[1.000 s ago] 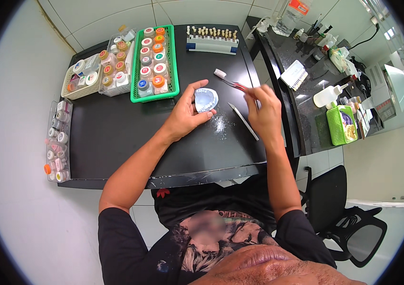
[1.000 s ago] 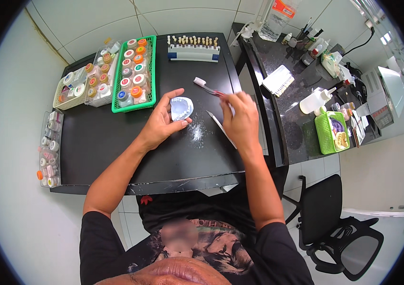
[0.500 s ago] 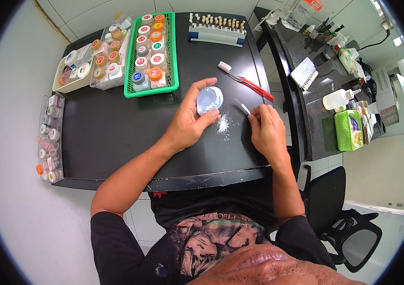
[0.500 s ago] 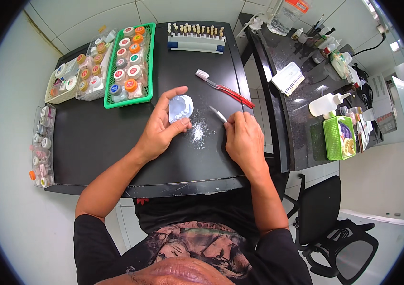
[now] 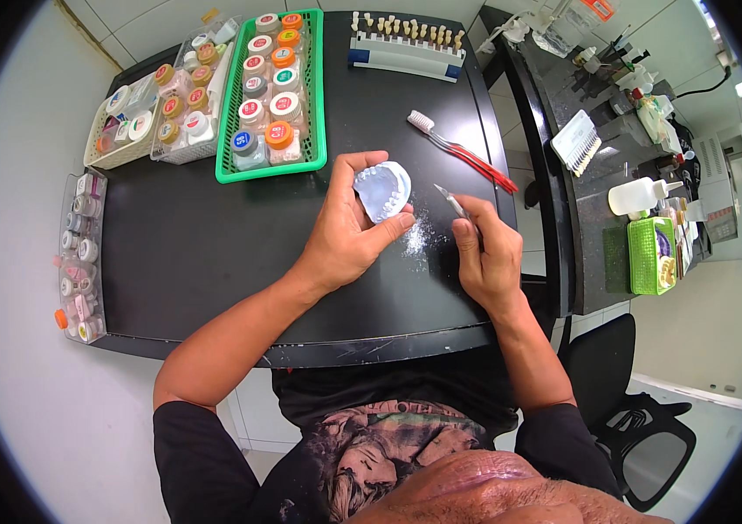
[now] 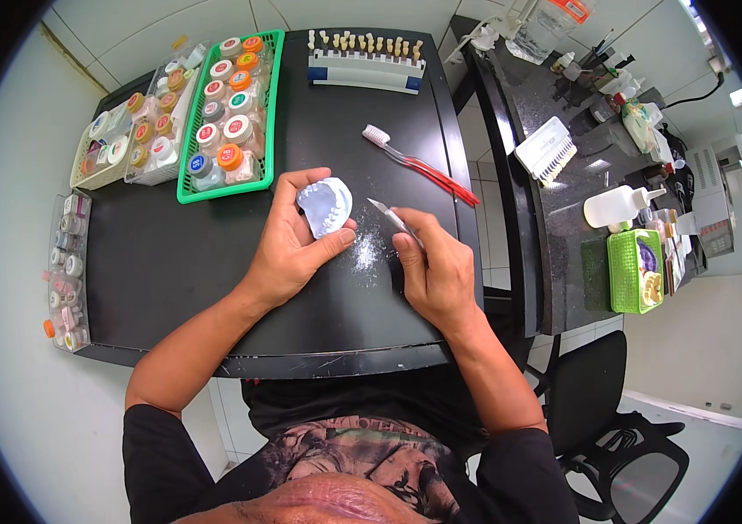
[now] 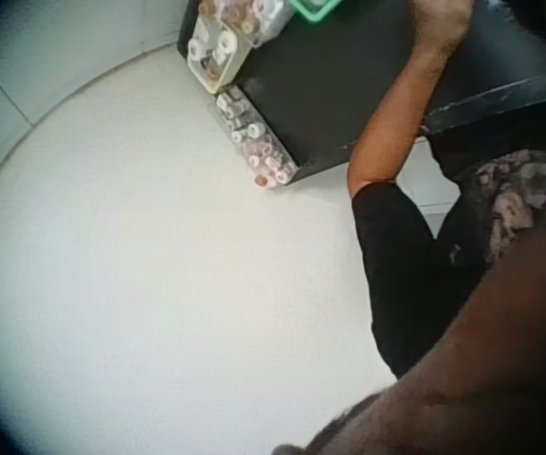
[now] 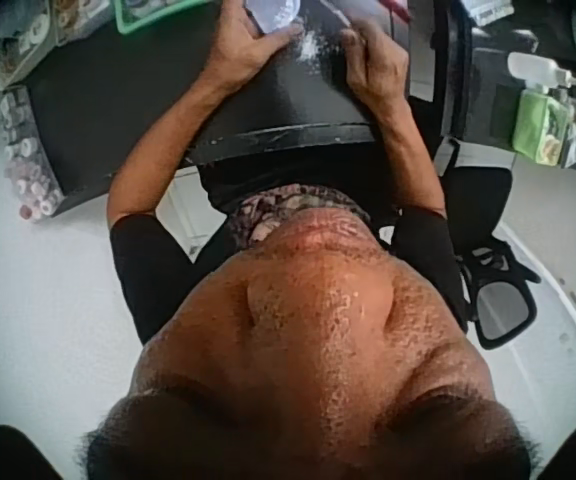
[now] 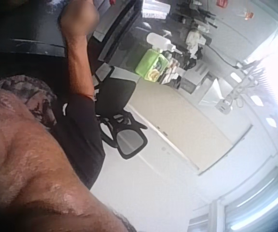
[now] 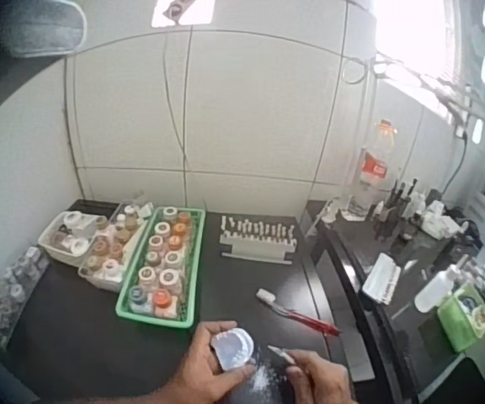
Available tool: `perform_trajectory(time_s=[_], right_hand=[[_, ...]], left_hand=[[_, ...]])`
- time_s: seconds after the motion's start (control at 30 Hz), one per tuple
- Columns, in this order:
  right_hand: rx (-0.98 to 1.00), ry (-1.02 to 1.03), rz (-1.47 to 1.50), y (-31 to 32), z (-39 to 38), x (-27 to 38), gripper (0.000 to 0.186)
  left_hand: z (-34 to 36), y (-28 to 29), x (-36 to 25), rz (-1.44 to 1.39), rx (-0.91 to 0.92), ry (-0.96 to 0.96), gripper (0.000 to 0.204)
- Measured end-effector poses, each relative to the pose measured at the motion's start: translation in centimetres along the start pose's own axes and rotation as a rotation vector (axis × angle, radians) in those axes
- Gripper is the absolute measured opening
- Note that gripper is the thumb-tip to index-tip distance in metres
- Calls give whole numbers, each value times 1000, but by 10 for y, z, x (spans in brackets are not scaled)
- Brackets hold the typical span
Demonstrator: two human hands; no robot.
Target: The person wipes a dental cast with a brush and then applies white powder to the surface using a metal tool.
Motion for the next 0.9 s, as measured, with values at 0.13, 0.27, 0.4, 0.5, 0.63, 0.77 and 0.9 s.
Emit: perform_trajectory(time_s=[0.13,0.27,0.4,0.5,0.63,0.77,0.9], right_hand=[[21,7,8,-3,-1,-1,19],[27,-28,-6,-3,-2,-2,12],[41,-9,-12,-6,-4,-3,6],[36,34,-28,-9,-4,-3,4],[43,64,-50,-10,-3,2,3],[70,73,-62,-11,-4,1,4],[76,87,-70,-12,-4,1,4]], left_hand=[[2,0,2,27,-26,-59,77],[0,-2,-6,59,6,-11,80],[-1,-3,-3,44,19,11,84],[0,-1,-1,13,7,17,86],[0,-2,-1,-12,-9,43,89],[0,-2,-3,-29,-14,57,90],[-1,-3,-4,-24,-3,61,89]])
Point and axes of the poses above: each hand's wrist, its own z-axis towards the middle knuckle, its own y-axis out of the back of the hand, x = y × z, the point moved 3 cm from there along z, towards the middle knuckle, and after that the axes turned 14 degrees about -x, right-handed, at the moved point
